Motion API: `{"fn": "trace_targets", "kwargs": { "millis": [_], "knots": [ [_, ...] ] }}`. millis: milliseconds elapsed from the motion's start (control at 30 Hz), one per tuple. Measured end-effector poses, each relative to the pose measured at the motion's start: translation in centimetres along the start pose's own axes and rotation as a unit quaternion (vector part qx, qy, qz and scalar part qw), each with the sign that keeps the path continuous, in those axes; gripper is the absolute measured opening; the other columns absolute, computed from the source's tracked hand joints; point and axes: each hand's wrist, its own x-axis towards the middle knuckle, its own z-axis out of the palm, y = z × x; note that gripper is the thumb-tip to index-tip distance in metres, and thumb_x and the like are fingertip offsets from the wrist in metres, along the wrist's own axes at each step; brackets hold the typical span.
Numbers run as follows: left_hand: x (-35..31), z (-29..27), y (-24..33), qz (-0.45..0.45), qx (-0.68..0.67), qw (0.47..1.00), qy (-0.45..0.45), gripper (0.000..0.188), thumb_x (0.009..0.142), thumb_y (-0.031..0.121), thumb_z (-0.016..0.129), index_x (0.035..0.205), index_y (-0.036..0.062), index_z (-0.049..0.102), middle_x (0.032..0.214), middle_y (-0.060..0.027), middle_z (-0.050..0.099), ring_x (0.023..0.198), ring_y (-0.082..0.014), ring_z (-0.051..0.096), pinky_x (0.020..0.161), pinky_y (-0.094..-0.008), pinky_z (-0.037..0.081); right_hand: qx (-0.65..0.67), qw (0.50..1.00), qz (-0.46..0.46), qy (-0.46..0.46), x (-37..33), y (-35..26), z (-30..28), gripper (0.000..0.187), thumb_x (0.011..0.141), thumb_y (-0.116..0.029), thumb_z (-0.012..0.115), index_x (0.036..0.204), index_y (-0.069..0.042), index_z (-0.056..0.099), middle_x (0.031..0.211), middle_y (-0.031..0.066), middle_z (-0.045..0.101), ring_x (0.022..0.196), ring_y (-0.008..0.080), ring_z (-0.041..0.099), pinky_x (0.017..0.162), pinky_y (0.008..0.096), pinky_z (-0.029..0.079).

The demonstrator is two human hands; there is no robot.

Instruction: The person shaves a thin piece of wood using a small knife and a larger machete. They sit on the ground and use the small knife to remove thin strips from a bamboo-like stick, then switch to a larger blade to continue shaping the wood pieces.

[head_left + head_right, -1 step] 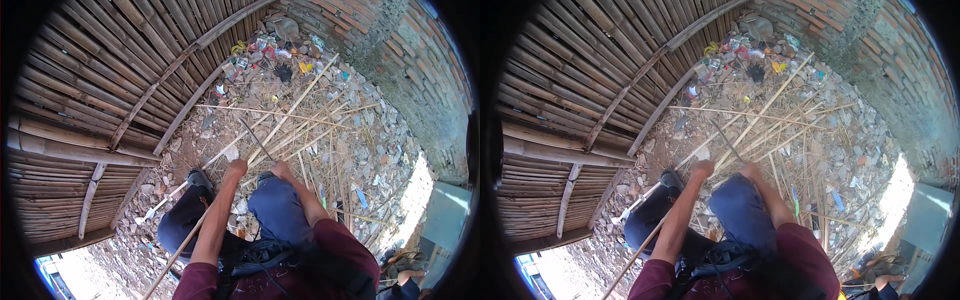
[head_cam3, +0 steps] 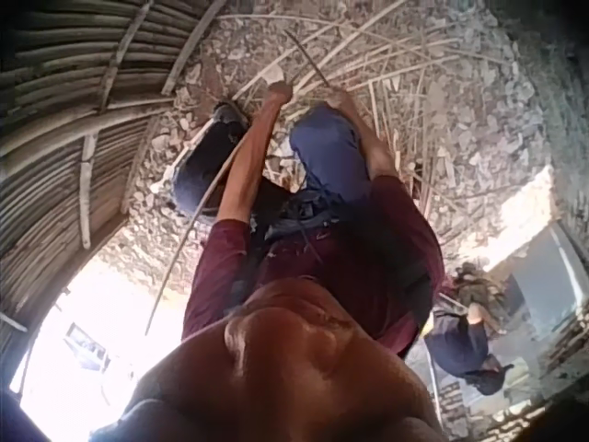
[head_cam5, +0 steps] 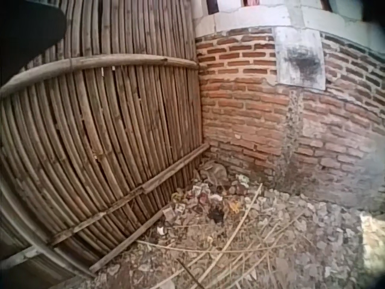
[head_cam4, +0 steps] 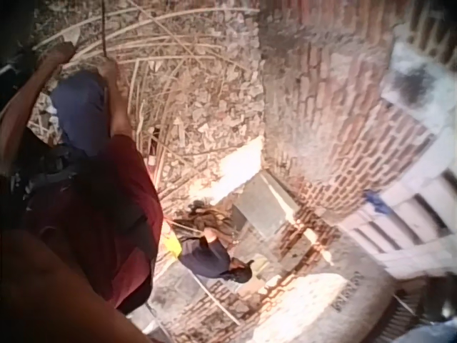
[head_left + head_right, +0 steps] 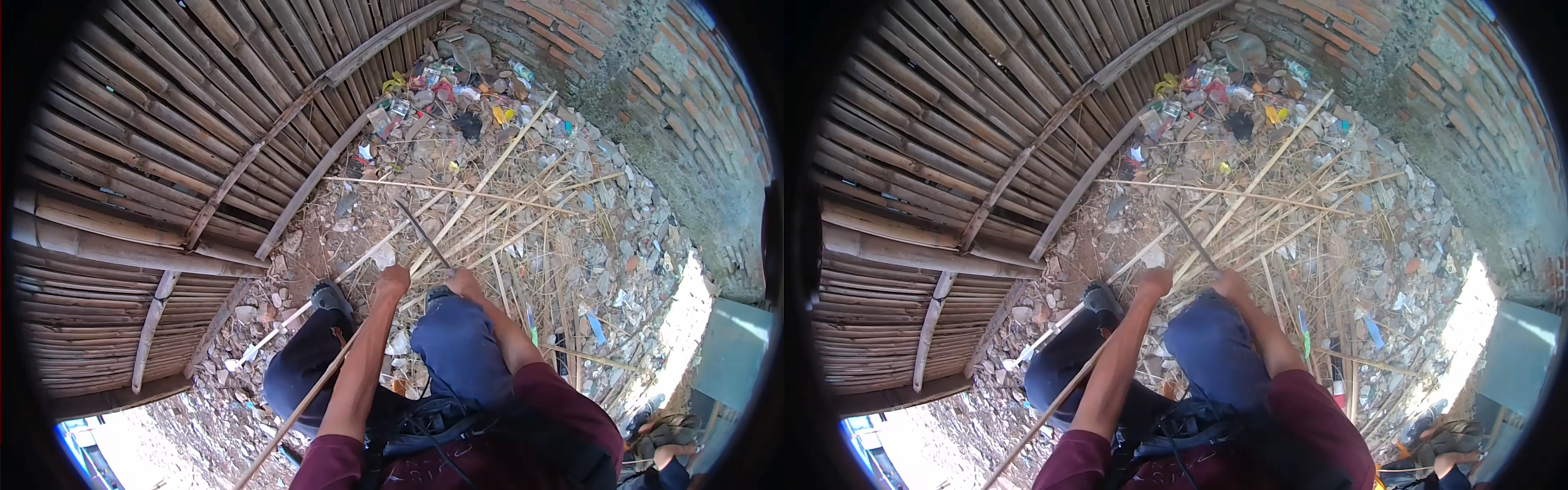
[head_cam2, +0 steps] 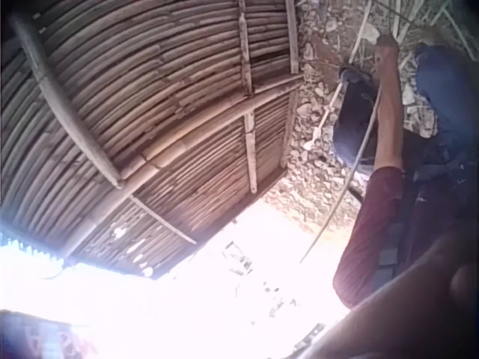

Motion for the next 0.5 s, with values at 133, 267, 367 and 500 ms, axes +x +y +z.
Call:
{"fn": "trace_targets", "kwargs": {
  "millis": [133, 267, 367, 500],
  "knots": [
    [-2.3, -1.8, -0.7, 0.031, -0.027, 0.998, -0.045, 0.053, 0.105, 0.041, 0.041, 0.121, 0.0007, 0.071, 0.129, -0.0249, 0.067, 0.120, -0.0432, 0.064, 0.104, -0.0496, 0.052, 0.165, 0.953, 0.140, -0.212, 0.1, -2.5, -3.0, 0.023, 0.082, -0.021, 0.065, 0.082, 0.001, 0.065, 0.067, 0.0172, 0.065, 0.052, 0.0224, 0.063, 0.055, 0.0391, 0.054],
    [-2.5, -2.1, 0.5, 0.010, -0.034, 0.999, -0.031, 0.053, 0.105, 0.043, 0.044, 0.121, 0.0016, 0.072, 0.126, -0.0231, 0.069, 0.120, -0.0419, 0.065, 0.102, -0.0495, 0.053, 0.410, 0.824, 0.271, -0.283, 0.3, -3.5, -6.2, 0.014, 0.086, -0.011, 0.060, 0.075, -0.004, 0.057, 0.057, 0.0006, 0.049, 0.042, 0.0118, 0.043, 0.041, 0.0325, 0.036],
    [-1.7, -1.6, 0.8, -0.007, -0.027, 0.999, -0.022, 0.040, 0.107, 0.026, 0.041, 0.128, 0.0070, 0.068, 0.124, -0.0243, 0.068, 0.115, -0.0433, 0.067, 0.097, -0.0520, 0.055, 0.548, 0.750, 0.245, -0.278, 0.0, -5.8, -8.8, 0.014, 0.086, -0.002, 0.059, 0.076, -0.008, 0.051, 0.056, -0.0047, 0.039, 0.043, 0.0075, 0.037, 0.040, 0.0283, 0.030],
    [-3.3, -2.3, 0.2, -0.001, -0.030, 0.999, -0.022, 0.039, 0.106, 0.025, 0.042, 0.127, 0.0055, 0.068, 0.124, -0.0249, 0.068, 0.115, -0.0434, 0.067, 0.097, -0.0519, 0.055, 0.585, 0.795, 0.119, -0.106, 0.0, -13.1, -14.0, 0.012, 0.086, -0.002, 0.061, 0.079, -0.008, 0.052, 0.060, -0.0031, 0.045, 0.045, 0.0067, 0.040, 0.043, 0.0265, 0.030]
  ]
}}
